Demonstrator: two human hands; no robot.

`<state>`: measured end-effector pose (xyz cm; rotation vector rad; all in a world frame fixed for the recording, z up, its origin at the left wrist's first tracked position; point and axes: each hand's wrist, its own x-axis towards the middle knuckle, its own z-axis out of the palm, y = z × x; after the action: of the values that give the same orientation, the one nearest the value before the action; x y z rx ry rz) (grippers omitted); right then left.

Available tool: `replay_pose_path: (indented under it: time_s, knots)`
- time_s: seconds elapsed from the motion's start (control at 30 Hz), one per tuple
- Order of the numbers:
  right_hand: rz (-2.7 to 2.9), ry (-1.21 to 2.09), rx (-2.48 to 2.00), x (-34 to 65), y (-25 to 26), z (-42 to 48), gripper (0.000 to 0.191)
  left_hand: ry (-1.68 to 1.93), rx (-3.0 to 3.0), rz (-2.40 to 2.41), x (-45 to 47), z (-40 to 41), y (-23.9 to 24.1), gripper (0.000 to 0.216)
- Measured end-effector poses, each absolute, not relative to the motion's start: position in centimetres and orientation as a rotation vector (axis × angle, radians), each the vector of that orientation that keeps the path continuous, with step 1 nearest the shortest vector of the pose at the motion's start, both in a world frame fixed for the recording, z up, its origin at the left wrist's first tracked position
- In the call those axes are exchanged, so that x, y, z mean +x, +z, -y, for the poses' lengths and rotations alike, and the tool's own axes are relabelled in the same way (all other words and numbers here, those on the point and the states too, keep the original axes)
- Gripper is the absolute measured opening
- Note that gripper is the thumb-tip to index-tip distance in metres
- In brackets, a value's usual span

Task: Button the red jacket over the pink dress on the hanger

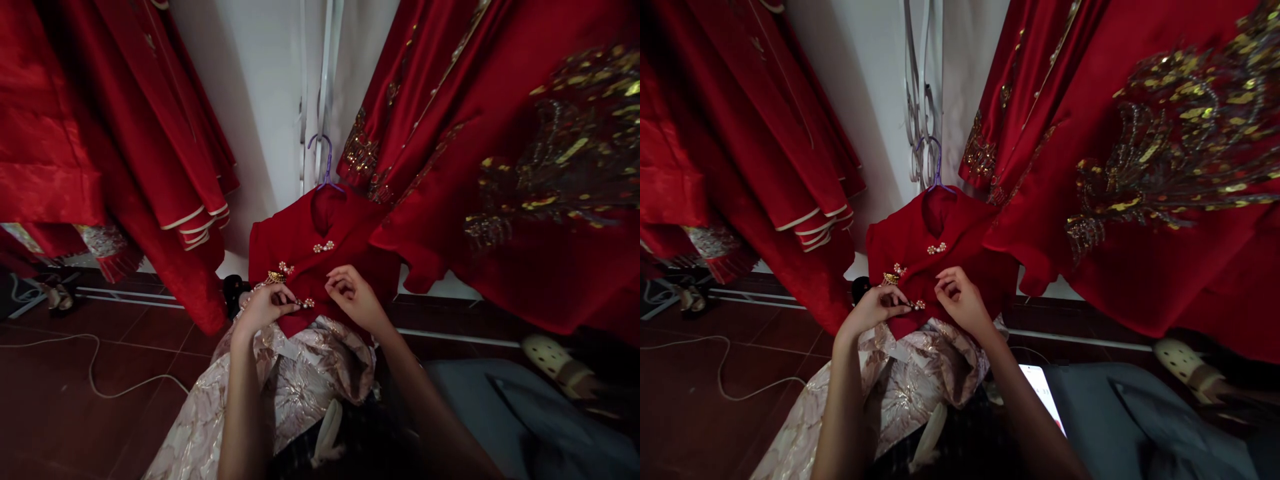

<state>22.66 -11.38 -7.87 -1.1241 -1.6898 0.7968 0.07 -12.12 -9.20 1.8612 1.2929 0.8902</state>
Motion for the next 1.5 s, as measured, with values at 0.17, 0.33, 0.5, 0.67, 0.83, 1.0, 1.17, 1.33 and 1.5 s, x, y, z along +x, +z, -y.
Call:
replay_pose_path:
  time_s: [0.17,0.33,0.5,0.67,0.83,1.0,1.17,1.33,1.5]
  knots:
    - [1.9,0.809,-1.104,22.1,-8.0,12.0,0.018,0.863,2.013,-1.275,1.4,12.1,-8.8,0.022]
    - [2.028,0.807,-1.178,21.9,-9.5,11.8,0.023,0.912,2.127,-1.332,2.3,11.9,-8.9,0.017]
    - [2.016,0.774,-1.213,21.3,-10.4,11.5,0.014,0.855,2.162,-1.364,2.2,11.7,-9.6,0.02]
    - [1.926,0.894,-1.158,21.5,-10.3,11.3,0.013,0.808,2.195,-1.392,2.2,11.6,-10.0,0.02]
    - [1.829,0.977,-1.147,21.7,-10.4,11.0,0.015,0.862,2.272,-1.355,2.4,12.0,-9.6,0.024]
    - [1.731,1.037,-1.131,21.6,-10.0,11.0,0.02,0.93,2.293,-1.345,2.5,12.3,-8.5,0.024]
    - [1.637,1.202,-1.09,21.7,-9.4,11.3,0.032,0.982,2.171,-1.266,2.7,12.1,-8.0,0.02]
    - [1.622,1.205,-1.073,21.5,-9.5,11.4,0.034,1.021,2.036,-1.216,2.7,11.8,-8.3,0.023]
    - [1.608,1.189,-1.05,21.3,-9.5,11.3,0.034,1.058,1.942,-1.246,2.5,11.7,-8.4,0.025]
